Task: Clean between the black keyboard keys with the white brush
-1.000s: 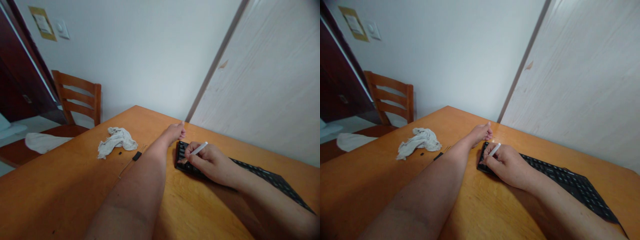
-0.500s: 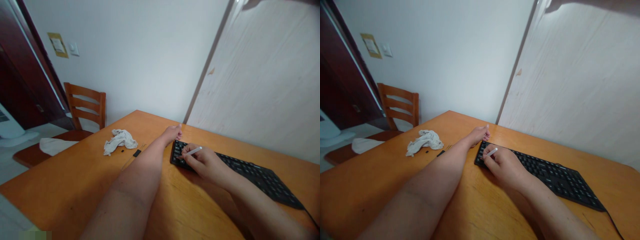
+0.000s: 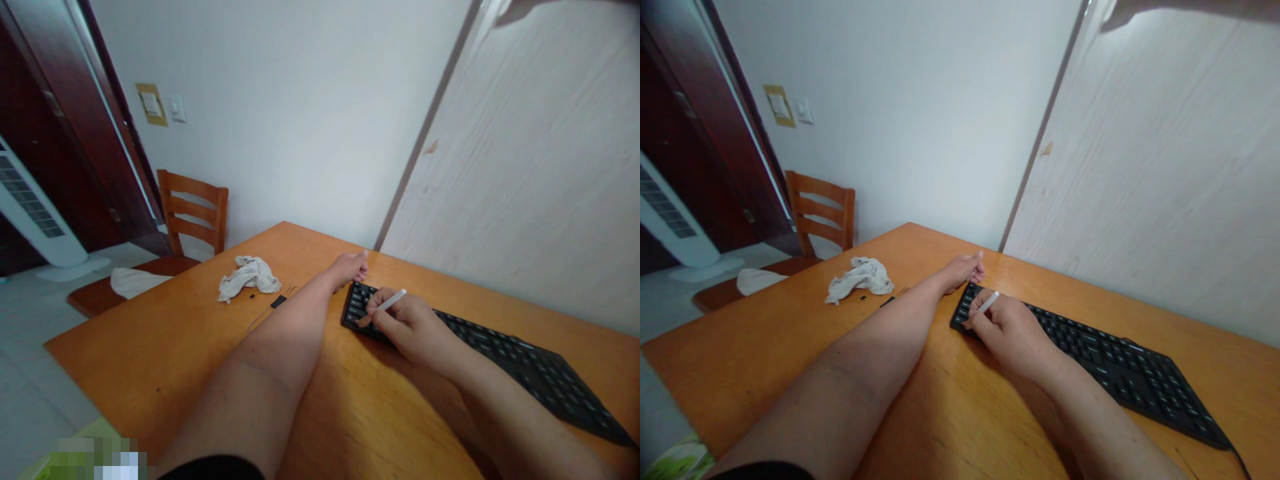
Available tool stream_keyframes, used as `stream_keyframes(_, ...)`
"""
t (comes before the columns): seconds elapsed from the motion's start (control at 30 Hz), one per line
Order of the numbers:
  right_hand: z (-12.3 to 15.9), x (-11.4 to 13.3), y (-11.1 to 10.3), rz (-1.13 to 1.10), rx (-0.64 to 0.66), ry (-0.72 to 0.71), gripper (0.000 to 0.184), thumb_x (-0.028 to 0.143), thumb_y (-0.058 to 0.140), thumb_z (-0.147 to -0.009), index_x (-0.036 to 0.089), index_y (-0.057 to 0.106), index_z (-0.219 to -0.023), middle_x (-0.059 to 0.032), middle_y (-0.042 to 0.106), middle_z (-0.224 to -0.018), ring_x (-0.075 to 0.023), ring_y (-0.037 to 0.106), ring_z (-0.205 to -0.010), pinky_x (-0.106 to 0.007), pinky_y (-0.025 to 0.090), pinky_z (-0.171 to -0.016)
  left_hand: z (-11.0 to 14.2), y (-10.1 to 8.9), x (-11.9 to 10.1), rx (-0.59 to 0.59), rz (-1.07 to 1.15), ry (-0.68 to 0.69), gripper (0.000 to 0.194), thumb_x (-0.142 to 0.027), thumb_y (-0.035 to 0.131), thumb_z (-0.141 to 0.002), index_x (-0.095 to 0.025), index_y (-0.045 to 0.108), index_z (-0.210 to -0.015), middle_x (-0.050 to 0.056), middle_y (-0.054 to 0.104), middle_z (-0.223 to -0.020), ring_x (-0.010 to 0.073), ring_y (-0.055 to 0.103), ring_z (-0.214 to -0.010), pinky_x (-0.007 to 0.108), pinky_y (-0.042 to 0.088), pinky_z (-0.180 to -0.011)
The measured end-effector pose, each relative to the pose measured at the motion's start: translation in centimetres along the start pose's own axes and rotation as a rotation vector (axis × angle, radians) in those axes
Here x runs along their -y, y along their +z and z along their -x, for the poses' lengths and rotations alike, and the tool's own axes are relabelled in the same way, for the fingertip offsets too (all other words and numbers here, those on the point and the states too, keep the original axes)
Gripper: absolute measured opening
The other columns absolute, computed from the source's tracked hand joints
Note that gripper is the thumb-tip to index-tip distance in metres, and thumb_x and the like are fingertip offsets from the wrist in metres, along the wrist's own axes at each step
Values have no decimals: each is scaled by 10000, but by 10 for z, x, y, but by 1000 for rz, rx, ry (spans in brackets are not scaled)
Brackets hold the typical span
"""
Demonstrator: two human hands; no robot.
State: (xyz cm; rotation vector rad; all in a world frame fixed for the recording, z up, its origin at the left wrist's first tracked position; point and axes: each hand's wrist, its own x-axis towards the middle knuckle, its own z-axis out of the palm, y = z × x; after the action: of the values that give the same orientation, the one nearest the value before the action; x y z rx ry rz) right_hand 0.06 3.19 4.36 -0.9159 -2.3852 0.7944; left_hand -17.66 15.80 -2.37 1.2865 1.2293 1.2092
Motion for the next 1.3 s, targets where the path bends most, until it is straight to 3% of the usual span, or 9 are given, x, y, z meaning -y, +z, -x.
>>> stream_keyframes(0.23, -2, 2, -2, 61, -157, -2, 203, 298, 494, -937, 215, 631, -812, -20, 705, -792, -177, 632, -725, -293, 436, -678, 0, 0, 0, -5, -7, 3, 490, -541, 397, -978, -142, 565, -749, 37, 598, -706, 106, 561, -601, 219, 467, -590)
stream_keyframes(0.5, 2, 4, 8, 259, -108, 13, 255, 387, 483, -956, 232, 599, -790, -3, 636, -672, -173, 573, -616, -285, 374, -584, 1, 0, 1, -10, -2, 14, 481, -536, 399, -979, -147, 562, -749, 32, 597, -700, 110, 572, -610, 223, 473, -598)
stream_keyframes(0.67, 0, 3, 7, 125, -51, -7, 298, 366, 465, -970, 222, 618, -760, -14, 671, -732, -165, 602, -648, -284, 403, -619, 0, 0, 1, -9, 4, 11, 470, -515, 395, -987, -148, 556, -743, 27, 591, -691, 107, 569, -595, 226, 474, -595)
stream_keyframes(0.87, -1, -3, 7, 159, -172, 1, 330, 403, 462, -972, 218, 643, -767, -45, 700, -811, -186, 634, -710, -300, 429, -658, 0, 0, 1, -4, 12, 7, 482, -535, 400, -981, -148, 559, -741, 31, 603, -692, 109, 570, -597, 232, 476, -602)
stream_keyframes(1.07, 0, -2, 9, 130, -106, -14, 289, 363, 474, -967, 225, 647, -781, -25, 699, -745, -178, 631, -662, -292, 442, -647, 0, 0, 1, -11, 1, 9, 478, -528, 406, -982, -145, 563, -742, 30, 602, -693, 108, 568, -603, 232, 477, -615)
stream_keyframes(1.3, -1, -4, 8, 146, -157, -1, 309, 367, 480, -963, 222, 655, -755, -41, 713, -790, -194, 652, -715, -307, 472, -707, 1, 1, 1, -17, -12, 13, 478, -514, 395, -988, -149, 572, -736, 31, 607, -686, 112, 569, -604, 239, 486, -628)
